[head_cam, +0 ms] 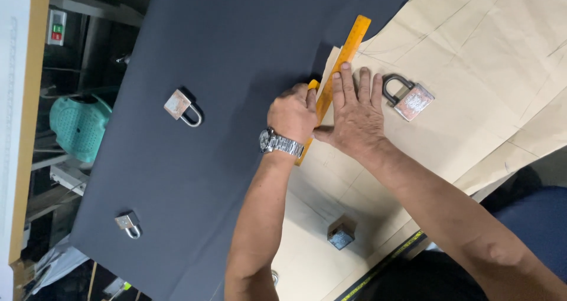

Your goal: The person uses a yellow ruler and a marking tool to draw straight lines on a beige pattern paper placed over dark fabric. They adjust the ruler and pattern multiple times to mark different sections, then remove the pattern and use a measuring tape to measure the fabric.

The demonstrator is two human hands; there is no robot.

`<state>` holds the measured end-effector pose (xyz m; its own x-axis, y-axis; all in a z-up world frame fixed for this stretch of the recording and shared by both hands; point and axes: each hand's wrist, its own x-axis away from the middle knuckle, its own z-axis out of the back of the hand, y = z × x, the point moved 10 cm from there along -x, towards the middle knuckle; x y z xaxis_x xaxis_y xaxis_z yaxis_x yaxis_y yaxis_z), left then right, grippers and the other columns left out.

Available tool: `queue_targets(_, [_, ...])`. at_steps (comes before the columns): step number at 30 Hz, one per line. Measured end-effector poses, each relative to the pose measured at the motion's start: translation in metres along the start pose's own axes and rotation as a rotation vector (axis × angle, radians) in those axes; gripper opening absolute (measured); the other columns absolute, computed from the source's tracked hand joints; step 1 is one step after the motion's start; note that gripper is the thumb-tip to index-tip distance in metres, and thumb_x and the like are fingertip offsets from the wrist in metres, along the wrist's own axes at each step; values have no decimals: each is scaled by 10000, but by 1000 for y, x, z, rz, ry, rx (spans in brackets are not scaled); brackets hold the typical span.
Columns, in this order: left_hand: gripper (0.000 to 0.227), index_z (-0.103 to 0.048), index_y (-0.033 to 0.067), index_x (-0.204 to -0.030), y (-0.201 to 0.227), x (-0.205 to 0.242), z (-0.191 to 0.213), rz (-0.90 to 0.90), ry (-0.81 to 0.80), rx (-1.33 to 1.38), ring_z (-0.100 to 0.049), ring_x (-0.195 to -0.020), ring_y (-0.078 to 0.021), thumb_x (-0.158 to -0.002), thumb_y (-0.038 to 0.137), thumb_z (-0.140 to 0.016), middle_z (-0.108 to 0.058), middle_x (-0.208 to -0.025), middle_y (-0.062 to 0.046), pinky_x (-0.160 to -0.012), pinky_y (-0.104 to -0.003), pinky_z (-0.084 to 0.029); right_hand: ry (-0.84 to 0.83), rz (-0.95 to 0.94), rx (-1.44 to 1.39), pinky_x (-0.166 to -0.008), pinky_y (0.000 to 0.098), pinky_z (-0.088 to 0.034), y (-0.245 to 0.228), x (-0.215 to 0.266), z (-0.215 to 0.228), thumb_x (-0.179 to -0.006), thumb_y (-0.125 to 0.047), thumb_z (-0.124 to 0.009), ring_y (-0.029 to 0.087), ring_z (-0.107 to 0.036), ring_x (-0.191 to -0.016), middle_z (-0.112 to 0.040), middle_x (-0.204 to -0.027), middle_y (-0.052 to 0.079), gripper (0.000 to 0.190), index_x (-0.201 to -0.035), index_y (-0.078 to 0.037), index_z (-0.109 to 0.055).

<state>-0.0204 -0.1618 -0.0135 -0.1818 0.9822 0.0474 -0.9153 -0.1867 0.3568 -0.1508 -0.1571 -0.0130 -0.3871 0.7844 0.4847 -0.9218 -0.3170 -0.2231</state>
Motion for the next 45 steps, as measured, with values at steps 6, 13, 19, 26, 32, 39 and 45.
queue_targets(6, [302,-676,159,-837,-2,0,-1,19,-71,37,-731,-664,-375,-940,422,-571,-655,-669,-105,-585,-496,-603,-39,17,27,-1220,654,-3,1,-1,5,-712,-805,-630,516,-77,-1513,-32,-1725,209,1304,-1619,1,-154])
queue_targets(13, [240,-677,186,-814,12,-5,9,-21,-4,-47,-725,-604,-348,-929,386,-612,-640,-643,-94,-543,-459,-606,-68,21,55,-1186,652,-19,2,-2,2,-719,-791,-647,516,-76,-1488,-16,-1720,226,1304,-1616,9,-140])
queue_targets(19, [270,-659,122,-837,54,-65,3,-70,-45,-15,-740,-649,-393,-958,339,-552,-663,-676,-142,-567,-500,-607,-27,16,86,-1201,674,-44,2,-3,8,-712,-867,-594,507,-81,-1501,-8,-1724,205,1324,-1622,-10,-155])
queue_targets(26, [289,-659,81,-917,100,-117,74,-160,73,156,-700,-711,-401,-994,278,-463,-738,-779,-131,-643,-518,-538,194,37,56,-1192,668,-106,2,-4,13,-619,-930,-652,478,-208,-1472,-138,-1703,130,1417,-1622,-57,-162])
queue_targets(32, [264,-693,74,-958,74,28,138,-48,187,172,-711,-728,-418,-1036,277,-543,-687,-742,-187,-601,-534,-567,-59,70,22,-1178,690,19,-1,3,12,-737,-883,-601,508,-45,-1493,-4,-1724,205,1319,-1619,-4,-164])
queue_targets(39, [186,-725,131,-1070,54,173,66,36,253,-183,-745,-808,-260,-915,208,-658,-728,-897,-83,-682,-345,-603,15,89,74,-1218,649,57,13,3,24,-910,-747,-494,467,-168,-1506,-168,-1703,206,1038,-1605,-12,-260])
queue_targets(45, [229,-727,163,-1097,47,200,50,37,343,-273,-743,-972,-158,-890,225,-652,-755,-1045,-12,-822,-262,-592,114,1,136,-1190,711,82,81,-14,31,-964,-692,-449,495,-171,-1500,-269,-1657,235,929,-1576,-3,-333])
